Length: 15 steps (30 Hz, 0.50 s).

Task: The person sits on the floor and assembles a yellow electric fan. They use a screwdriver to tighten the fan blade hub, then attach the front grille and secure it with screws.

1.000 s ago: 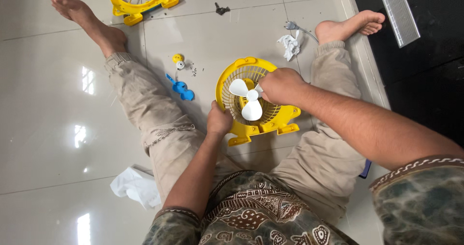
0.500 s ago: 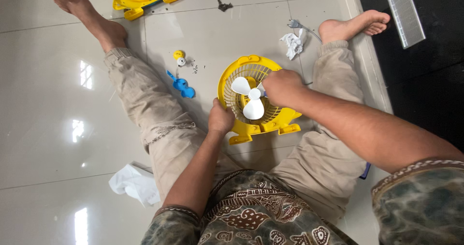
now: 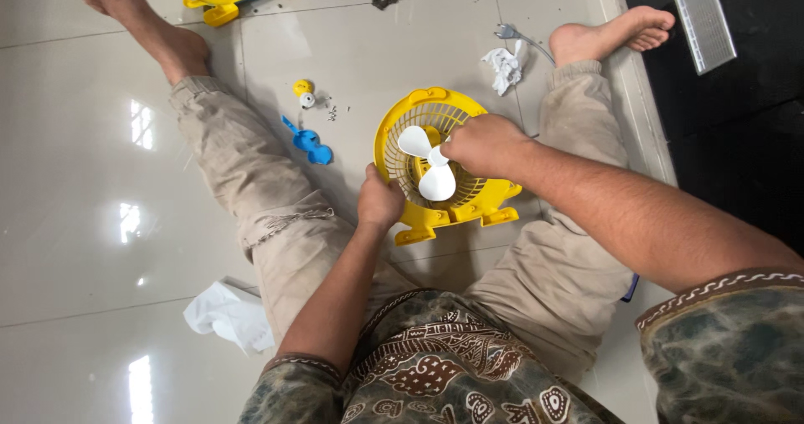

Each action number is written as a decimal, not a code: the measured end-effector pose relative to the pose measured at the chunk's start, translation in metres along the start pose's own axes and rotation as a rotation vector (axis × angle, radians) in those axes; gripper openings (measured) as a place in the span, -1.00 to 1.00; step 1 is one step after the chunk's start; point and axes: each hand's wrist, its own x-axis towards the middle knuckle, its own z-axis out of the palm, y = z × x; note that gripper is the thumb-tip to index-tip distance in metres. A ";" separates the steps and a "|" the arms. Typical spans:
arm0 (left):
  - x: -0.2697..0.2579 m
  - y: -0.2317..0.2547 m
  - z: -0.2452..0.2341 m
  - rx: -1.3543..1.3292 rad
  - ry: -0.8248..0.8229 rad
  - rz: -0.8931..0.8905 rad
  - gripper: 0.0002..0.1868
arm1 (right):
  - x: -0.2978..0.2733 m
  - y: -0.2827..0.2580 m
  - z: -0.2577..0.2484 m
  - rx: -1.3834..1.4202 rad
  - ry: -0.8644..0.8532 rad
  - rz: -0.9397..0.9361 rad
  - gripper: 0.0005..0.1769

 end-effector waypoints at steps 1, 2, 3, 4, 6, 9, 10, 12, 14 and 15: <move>0.000 0.003 0.000 0.002 0.007 0.014 -0.54 | 0.000 0.002 0.000 0.024 0.000 0.016 -0.80; -0.001 0.003 -0.001 0.005 0.017 0.024 -0.54 | 0.000 0.002 0.000 0.049 0.002 0.027 -0.79; -0.002 0.004 -0.001 0.018 0.020 0.026 -0.54 | 0.000 0.002 0.000 0.075 0.004 0.038 -0.77; -0.002 0.004 -0.002 0.032 0.024 0.027 -0.55 | -0.001 0.002 0.000 0.090 0.004 0.050 -0.77; -0.003 0.005 -0.002 0.036 0.025 0.029 -0.55 | -0.002 0.002 -0.001 0.117 0.003 0.078 -0.77; -0.002 0.006 -0.002 0.014 0.018 0.030 -0.55 | -0.002 0.000 -0.002 0.127 0.008 0.107 -0.78; -0.002 0.005 -0.003 0.012 0.017 0.029 -0.55 | -0.002 -0.001 -0.002 0.123 0.011 0.106 -0.78; -0.003 0.005 -0.003 0.013 0.018 0.032 -0.55 | 0.000 -0.002 -0.003 0.114 0.018 0.104 -0.78; -0.003 0.006 -0.004 0.019 0.024 0.040 -0.55 | 0.001 -0.003 -0.003 0.125 0.008 0.117 -0.78; -0.004 0.006 -0.004 0.013 0.019 0.037 -0.54 | 0.002 -0.004 -0.003 0.131 0.004 0.122 -0.77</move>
